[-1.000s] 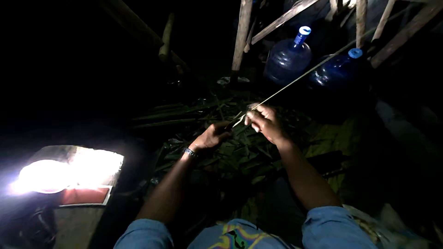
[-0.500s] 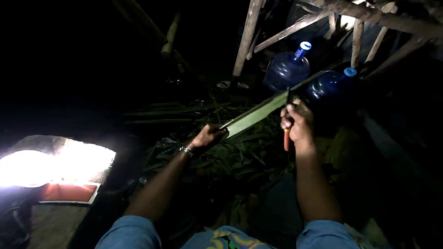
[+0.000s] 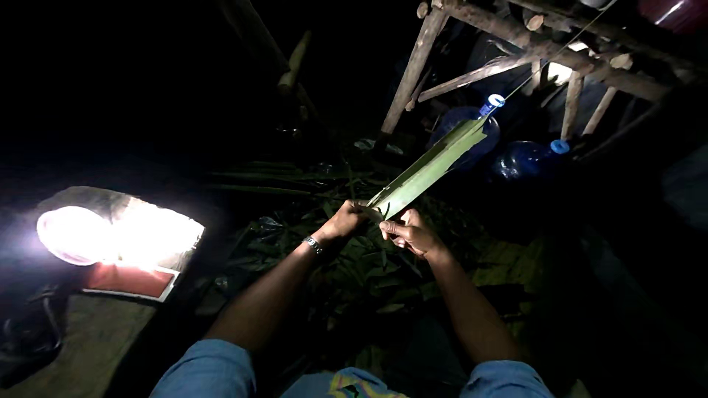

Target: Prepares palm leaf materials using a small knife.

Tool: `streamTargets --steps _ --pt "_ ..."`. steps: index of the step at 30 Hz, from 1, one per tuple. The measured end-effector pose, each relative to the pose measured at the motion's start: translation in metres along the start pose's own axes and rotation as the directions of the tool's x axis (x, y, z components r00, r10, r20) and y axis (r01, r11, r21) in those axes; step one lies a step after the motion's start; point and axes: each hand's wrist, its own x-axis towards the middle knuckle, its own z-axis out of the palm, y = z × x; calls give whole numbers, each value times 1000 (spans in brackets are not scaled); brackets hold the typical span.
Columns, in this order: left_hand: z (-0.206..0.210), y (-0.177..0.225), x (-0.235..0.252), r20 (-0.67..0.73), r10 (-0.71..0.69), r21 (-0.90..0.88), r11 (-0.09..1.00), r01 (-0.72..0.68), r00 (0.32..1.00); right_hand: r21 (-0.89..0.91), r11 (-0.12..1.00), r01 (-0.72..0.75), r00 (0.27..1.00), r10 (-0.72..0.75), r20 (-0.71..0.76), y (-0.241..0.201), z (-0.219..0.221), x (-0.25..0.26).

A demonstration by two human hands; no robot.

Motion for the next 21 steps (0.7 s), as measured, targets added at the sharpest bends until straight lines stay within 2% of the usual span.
streamTargets --steps 9,14,17,21 --pt "-14 12 -3 182 -115 -56 990 127 977 -134 979 152 987 -144 67 2 -20 -4" --pt "-18 8 3 234 -142 -77 983 164 962 -206 967 149 979 -173 -105 -2 -22 -7" --pt "-17 8 5 212 -157 -79 981 177 964 -275 946 170 962 -220 -161 -1 -18 -8" --pt "-19 10 5 210 -207 -44 974 220 956 -373 889 267 910 -360 -207 5 -21 -4"
